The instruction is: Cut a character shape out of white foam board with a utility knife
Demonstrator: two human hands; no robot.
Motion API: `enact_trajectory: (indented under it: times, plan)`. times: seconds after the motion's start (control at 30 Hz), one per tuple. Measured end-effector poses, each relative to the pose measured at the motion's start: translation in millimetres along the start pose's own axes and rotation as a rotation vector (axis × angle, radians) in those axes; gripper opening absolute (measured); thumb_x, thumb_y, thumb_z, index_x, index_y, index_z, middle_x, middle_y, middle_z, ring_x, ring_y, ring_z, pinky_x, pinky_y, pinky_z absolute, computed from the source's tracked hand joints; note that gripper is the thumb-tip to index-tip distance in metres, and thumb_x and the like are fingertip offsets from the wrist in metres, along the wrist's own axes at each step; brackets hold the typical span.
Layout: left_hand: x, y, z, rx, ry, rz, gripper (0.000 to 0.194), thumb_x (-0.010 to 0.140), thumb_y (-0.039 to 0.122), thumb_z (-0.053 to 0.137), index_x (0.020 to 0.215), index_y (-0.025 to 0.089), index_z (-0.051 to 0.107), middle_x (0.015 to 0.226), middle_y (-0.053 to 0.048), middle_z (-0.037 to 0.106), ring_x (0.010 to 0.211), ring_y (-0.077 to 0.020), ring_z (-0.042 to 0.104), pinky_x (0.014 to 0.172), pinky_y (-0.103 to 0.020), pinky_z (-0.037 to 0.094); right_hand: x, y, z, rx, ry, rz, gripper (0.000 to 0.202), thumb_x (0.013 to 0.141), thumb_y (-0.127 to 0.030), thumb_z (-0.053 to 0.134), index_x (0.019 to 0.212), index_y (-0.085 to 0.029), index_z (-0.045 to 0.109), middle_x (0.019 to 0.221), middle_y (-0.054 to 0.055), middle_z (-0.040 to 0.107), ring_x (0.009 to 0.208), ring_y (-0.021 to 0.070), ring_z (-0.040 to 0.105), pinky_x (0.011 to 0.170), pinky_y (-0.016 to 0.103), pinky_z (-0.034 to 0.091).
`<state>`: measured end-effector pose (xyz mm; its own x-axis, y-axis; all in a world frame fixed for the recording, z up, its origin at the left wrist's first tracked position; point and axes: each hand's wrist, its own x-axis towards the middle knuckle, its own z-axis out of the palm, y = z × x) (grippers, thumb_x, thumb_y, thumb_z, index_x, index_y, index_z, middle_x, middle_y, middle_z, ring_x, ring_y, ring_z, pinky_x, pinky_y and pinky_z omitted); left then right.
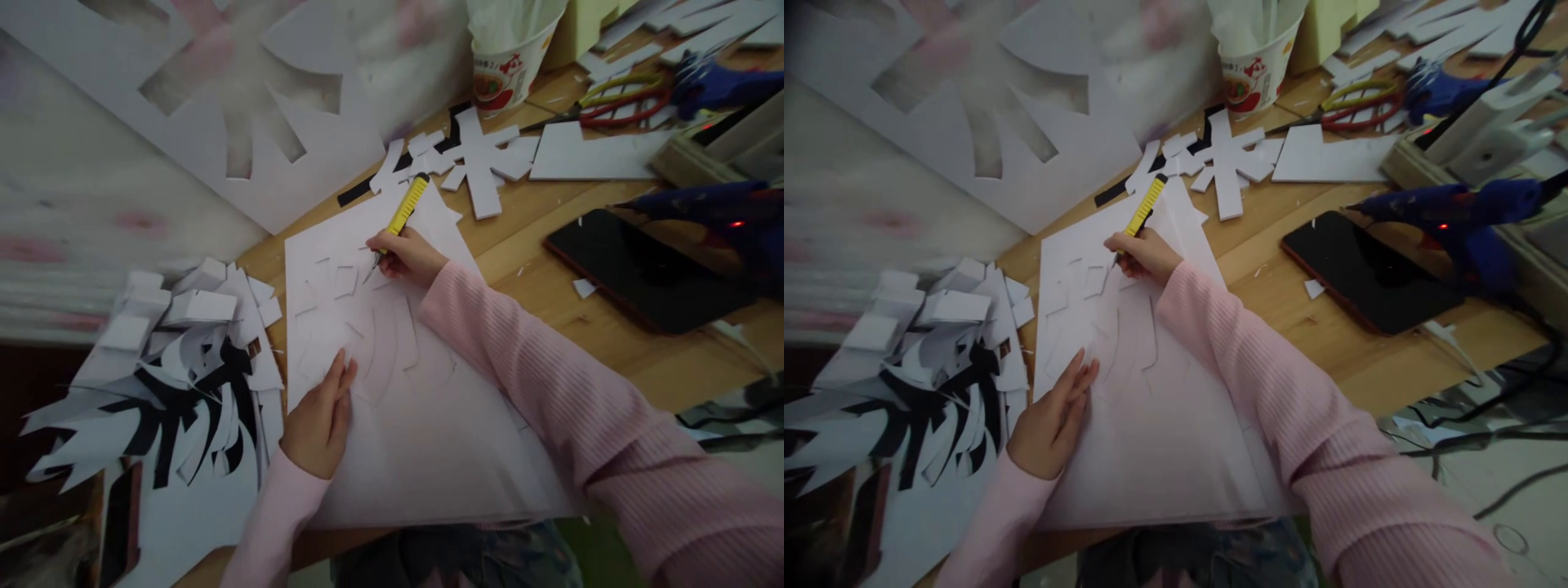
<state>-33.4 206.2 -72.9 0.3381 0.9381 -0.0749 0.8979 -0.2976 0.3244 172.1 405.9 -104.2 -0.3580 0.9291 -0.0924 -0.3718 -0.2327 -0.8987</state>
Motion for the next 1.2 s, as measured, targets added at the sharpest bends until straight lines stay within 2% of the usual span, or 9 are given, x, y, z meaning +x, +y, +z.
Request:
enact_trajectory:
  times: [0.13,0.33,0.4,0.5,0.53,0.63,0.7,0.93,1.2]
  plan:
    - [0,-1,-0.7,0.032,-0.014,0.016,0.056,0.093,0.019,0.032,0.148,0.014,0.022,0.131,-0.007,0.061,0.125,-0.0154,0.054,0.099,-0.034,0.05,-2,-2,0,-0.04,0.011,0.009,0.021,0.082,-0.022,0.058,0.065,-0.02,0.045,0.043,-0.003,0.048,0.034,0.007,0.04,0.028,0.017,0.025]
    - [0,-5,-0.2,0.067,-0.063,-0.02,0.063,0.087,0.014,0.037,0.148,0.017,0.024,0.133,-0.003,0.06,0.119,-0.0145,0.058,0.094,-0.03,0.053,-2,0,0,-0.035,0.01,0.002,0.02,0.08,-0.024,0.06,0.067,-0.02,0.046,0.044,-0.004,0.049,0.033,0.0069,0.04,0.03,0.017,0.027]
    - [-1,-4,1.5,0.088,-0.037,0.012,0.058,0.086,0.014,0.037,0.144,0.015,0.034,0.133,-0.005,0.06,0.119,-0.016,0.059,0.095,-0.031,0.053,-2,1,1,-0.022,0.006,0.0,0.019,0.079,-0.024,0.06,0.067,-0.02,0.046,0.044,-0.004,0.049,0.033,0.0069,0.04,0.03,0.017,0.028]
    - [0,0,3.5,0.107,0.008,0.094,0.052,0.085,0.012,0.034,0.136,0.014,0.047,0.136,-0.007,0.057,0.126,-0.0179,0.053,0.102,-0.035,0.049,-2,1,1,-0.016,0.016,0.012,0.017,0.077,-0.024,0.061,0.069,-0.02,0.047,0.045,-0.004,0.049,0.035,0.0072,0.041,0.031,0.017,0.029]
    - [0,1,3.2,0.098,0.007,0.085,0.054,0.085,0.011,0.034,0.138,0.015,0.045,0.136,-0.007,0.057,0.125,-0.0179,0.053,0.101,-0.036,0.05,-2,1,1,-0.019,0.02,0.016,0.017,0.077,-0.025,0.062,0.07,-0.02,0.047,0.045,-0.004,0.049,0.035,0.0073,0.042,0.031,0.017,0.029]
    - [2,1,0.1,0.032,-0.031,-0.043,0.066,0.083,0.013,0.039,0.148,0.017,0.025,0.13,-0.005,0.062,0.114,-0.017,0.063,0.091,-0.034,0.056,-1,3,0,-0.023,0.034,0.015,0.016,0.075,-0.026,0.062,0.07,-0.019,0.048,0.045,-0.004,0.048,0.035,0.0072,0.041,0.03,0.017,0.028]
    - [3,-1,-1.7,-0.018,-0.046,-0.08,0.07,0.082,0.014,0.041,0.149,0.019,0.02,0.129,-0.002,0.063,0.111,-0.0171,0.064,0.089,-0.034,0.057,0,4,0,-0.018,0.042,0.004,0.017,0.073,-0.027,0.063,0.069,-0.019,0.049,0.045,-0.005,0.047,0.035,0.0074,0.042,0.03,0.017,0.027]
    - [0,-6,4.5,-0.102,0.045,-0.028,0.067,0.084,0.011,0.039,0.148,0.023,0.024,0.128,0.001,0.063,0.115,-0.0144,0.061,0.095,-0.031,0.054,4,6,-1,-0.035,0.048,0.021,0.019,0.07,-0.03,0.065,0.069,-0.02,0.049,0.045,-0.005,0.047,0.037,0.0076,0.043,0.031,0.018,0.029]
    - [-1,-12,6.1,-0.107,0.058,0.002,0.062,0.089,0.014,0.041,0.147,0.027,0.025,0.128,0.002,0.063,0.117,-0.0129,0.059,0.096,-0.027,0.052,6,5,-2,-0.06,0.036,0.015,0.019,0.071,-0.029,0.065,0.067,-0.02,0.05,0.045,-0.004,0.049,0.036,0.0074,0.045,0.031,0.017,0.03]
